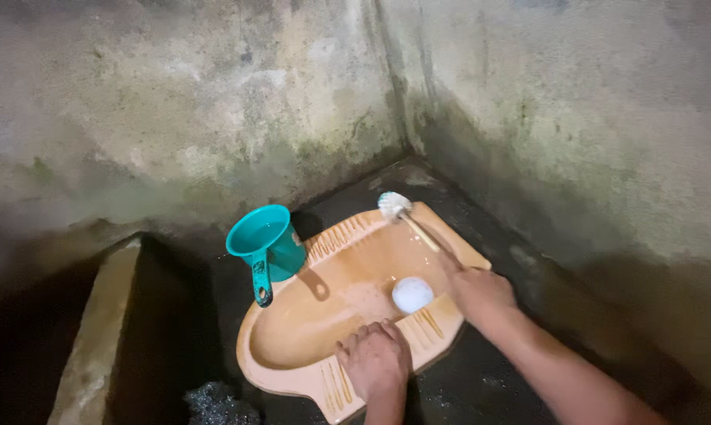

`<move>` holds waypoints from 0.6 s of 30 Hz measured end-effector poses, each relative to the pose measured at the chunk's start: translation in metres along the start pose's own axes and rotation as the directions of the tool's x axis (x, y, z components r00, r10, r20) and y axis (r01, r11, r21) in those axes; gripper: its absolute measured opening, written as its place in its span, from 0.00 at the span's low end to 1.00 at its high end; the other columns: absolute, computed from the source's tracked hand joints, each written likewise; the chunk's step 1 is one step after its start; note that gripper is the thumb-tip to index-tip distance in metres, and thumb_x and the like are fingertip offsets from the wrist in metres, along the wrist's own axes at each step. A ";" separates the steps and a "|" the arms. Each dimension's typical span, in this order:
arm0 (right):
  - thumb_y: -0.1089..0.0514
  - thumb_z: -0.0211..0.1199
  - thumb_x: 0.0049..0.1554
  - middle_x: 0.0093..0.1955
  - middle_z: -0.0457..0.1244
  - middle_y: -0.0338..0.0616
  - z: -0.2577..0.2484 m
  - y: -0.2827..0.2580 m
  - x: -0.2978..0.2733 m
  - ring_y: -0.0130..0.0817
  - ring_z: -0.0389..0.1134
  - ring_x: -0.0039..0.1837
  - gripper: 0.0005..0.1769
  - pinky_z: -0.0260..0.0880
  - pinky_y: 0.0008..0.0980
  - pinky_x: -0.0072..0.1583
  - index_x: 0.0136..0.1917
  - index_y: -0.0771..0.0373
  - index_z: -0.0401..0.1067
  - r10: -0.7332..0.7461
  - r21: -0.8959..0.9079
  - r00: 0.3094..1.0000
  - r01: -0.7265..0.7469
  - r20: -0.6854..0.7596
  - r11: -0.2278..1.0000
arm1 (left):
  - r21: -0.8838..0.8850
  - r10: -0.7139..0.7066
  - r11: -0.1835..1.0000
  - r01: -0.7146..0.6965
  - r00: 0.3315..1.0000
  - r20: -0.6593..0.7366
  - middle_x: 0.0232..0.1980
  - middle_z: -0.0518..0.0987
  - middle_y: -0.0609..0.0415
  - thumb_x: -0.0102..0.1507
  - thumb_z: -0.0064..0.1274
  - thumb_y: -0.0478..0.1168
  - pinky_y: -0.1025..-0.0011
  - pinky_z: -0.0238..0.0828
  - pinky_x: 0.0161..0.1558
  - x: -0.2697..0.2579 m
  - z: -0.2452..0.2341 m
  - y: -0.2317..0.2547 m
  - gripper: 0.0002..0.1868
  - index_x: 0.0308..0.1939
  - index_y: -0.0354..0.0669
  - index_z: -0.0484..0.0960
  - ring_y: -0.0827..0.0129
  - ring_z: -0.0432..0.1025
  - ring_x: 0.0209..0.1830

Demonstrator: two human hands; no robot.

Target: The person scrubs a beige squat toilet using a long-handled brush and a teal cup to pour water. They repeatedly scrub the basin and footrest areas, then rinse the brush and the toilet surface with water from the cup.

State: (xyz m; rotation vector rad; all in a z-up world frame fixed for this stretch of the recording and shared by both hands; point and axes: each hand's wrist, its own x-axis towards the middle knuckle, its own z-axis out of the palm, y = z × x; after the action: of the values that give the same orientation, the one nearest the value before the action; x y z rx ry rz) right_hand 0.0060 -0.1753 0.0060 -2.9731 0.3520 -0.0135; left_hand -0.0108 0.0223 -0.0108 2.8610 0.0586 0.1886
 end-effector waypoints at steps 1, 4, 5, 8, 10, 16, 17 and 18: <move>0.61 0.43 0.63 0.49 0.72 0.55 -0.002 0.009 -0.011 0.51 0.76 0.50 0.37 0.77 0.51 0.52 0.84 0.50 0.44 0.018 0.006 1.000 -0.018 -0.007 1.000 | 0.009 0.006 1.000 -0.006 1.000 0.009 0.50 0.83 0.49 0.67 0.34 0.52 0.45 0.48 0.71 -0.001 0.001 -0.001 0.25 0.43 0.44 0.86 0.55 0.72 0.57; 0.64 0.41 0.60 0.48 0.72 0.55 -0.008 0.029 -0.033 0.51 0.76 0.47 0.41 0.77 0.50 0.52 0.84 0.45 0.39 -0.008 -0.037 1.000 0.009 0.023 0.999 | 0.016 0.017 1.000 -0.017 1.000 0.015 0.50 0.83 0.48 0.67 0.34 0.52 0.44 0.48 0.70 0.000 0.001 -0.002 0.24 0.43 0.44 0.86 0.55 0.72 0.57; 0.64 0.40 0.62 0.48 0.72 0.54 -0.008 0.029 -0.034 0.49 0.77 0.47 0.41 0.79 0.48 0.51 0.85 0.46 0.38 0.011 -0.037 0.998 -0.009 0.064 0.999 | 0.004 0.016 1.000 -0.016 1.000 0.007 0.50 0.83 0.48 0.67 0.35 0.51 0.44 0.48 0.70 -0.001 0.002 -0.001 0.24 0.42 0.44 0.86 0.55 0.72 0.57; 0.62 0.39 0.64 0.48 0.72 0.52 -0.003 0.017 -0.023 0.46 0.77 0.46 0.38 0.80 0.45 0.49 0.86 0.48 0.37 0.032 -0.008 0.994 -0.031 0.100 0.999 | 0.011 0.007 1.000 -0.007 1.000 0.011 0.50 0.83 0.49 0.67 0.34 0.51 0.45 0.47 0.72 -0.001 0.003 -0.001 0.24 0.42 0.44 0.86 0.56 0.72 0.58; 0.59 0.43 0.63 0.48 0.72 0.53 0.000 -0.001 -0.002 0.50 0.75 0.48 0.37 0.76 0.51 0.51 0.83 0.47 0.42 0.010 0.046 1.000 -0.011 0.005 0.999 | 0.003 0.006 1.000 -0.006 1.000 0.011 0.50 0.83 0.48 0.67 0.35 0.51 0.45 0.46 0.72 0.003 0.003 0.000 0.24 0.43 0.44 0.86 0.55 0.72 0.58; 0.61 0.42 0.65 0.53 0.71 0.48 -0.006 -0.055 0.030 0.50 0.74 0.54 0.36 0.74 0.50 0.56 0.83 0.36 0.45 0.007 0.025 0.998 -0.008 0.058 1.000 | -0.006 -0.026 1.000 0.026 0.997 0.078 0.52 0.82 0.48 0.67 0.35 0.51 0.45 0.45 0.73 0.003 -0.007 0.002 0.24 0.45 0.44 0.86 0.55 0.71 0.60; 0.61 0.41 0.65 0.56 0.69 0.50 -0.007 -0.062 0.027 0.49 0.73 0.55 0.37 0.76 0.49 0.55 0.83 0.36 0.43 0.031 0.041 0.993 -0.036 0.113 0.999 | -0.022 -0.030 0.999 0.032 0.996 0.088 0.52 0.82 0.48 0.67 0.35 0.51 0.45 0.45 0.73 0.002 -0.009 0.003 0.24 0.45 0.43 0.86 0.55 0.71 0.60; 0.60 0.41 0.65 0.58 0.67 0.51 -0.008 -0.069 0.022 0.49 0.73 0.56 0.37 0.77 0.48 0.55 0.83 0.35 0.41 0.054 0.056 0.984 -0.064 0.169 0.996 | -0.039 -0.034 0.999 0.038 0.995 0.098 0.53 0.81 0.48 0.67 0.35 0.51 0.45 0.44 0.73 0.002 -0.010 0.004 0.24 0.45 0.43 0.86 0.55 0.70 0.60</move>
State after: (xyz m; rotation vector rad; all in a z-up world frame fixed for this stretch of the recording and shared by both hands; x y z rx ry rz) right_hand 0.0430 -0.1153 0.0235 -2.8757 0.4104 0.2263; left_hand -0.0102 0.0216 0.0001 2.8216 0.0863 0.0420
